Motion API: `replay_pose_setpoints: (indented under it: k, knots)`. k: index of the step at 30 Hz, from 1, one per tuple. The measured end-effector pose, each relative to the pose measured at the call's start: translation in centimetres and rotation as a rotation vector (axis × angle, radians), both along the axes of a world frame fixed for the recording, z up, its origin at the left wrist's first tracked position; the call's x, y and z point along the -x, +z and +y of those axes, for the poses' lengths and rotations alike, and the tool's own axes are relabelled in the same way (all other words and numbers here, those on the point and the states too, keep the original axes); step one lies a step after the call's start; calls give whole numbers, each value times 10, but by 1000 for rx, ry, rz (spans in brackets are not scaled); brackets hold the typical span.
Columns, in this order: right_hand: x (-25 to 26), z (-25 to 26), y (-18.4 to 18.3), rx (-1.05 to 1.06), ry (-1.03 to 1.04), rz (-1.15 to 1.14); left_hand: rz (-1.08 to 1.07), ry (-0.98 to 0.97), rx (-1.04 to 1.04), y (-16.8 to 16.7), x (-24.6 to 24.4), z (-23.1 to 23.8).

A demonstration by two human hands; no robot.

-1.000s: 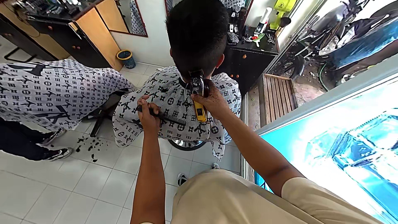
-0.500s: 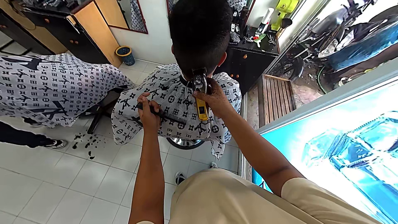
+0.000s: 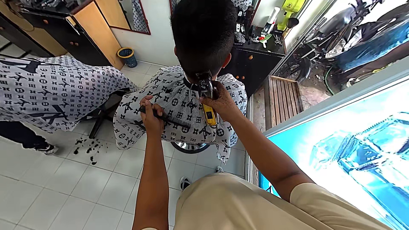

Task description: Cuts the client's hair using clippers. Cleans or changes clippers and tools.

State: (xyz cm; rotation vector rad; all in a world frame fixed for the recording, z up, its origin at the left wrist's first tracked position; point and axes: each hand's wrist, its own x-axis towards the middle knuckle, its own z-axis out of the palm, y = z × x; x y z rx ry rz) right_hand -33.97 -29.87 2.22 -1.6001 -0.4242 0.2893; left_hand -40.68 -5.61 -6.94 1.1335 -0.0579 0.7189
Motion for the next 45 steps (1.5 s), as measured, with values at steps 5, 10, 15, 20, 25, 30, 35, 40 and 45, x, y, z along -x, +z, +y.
replay_pose_setpoints:
  k: [5,10,15,20,25,30,35,40,45]
  knots:
    - [-5,2,4,-114,33,157,-7,-3,1,0,0,0]
    - [-7,3,3,-91,20,53,3,1,-1,2,1,-1]
    - [-10,3,5,-145,31,106,4,2,1,1,0,-1]
    - [-12,0,3,-153,52,137,-7,-7,1,0,0,0]
    - [-10,4,6,-181,41,63,-5,-9,-11,-2,0,1]
    - [-10,8,6,-208,45,134,-10,-10,-10,0,-1,1]
    - [-4,16,9,-251,21,133,-4,-4,-7,-1,-1,1]
    - [-1,21,12,-284,6,113,-5,-2,-9,-3,0,1]
    - [3,22,14,-340,15,197,-13,-8,-2,-1,-1,1]
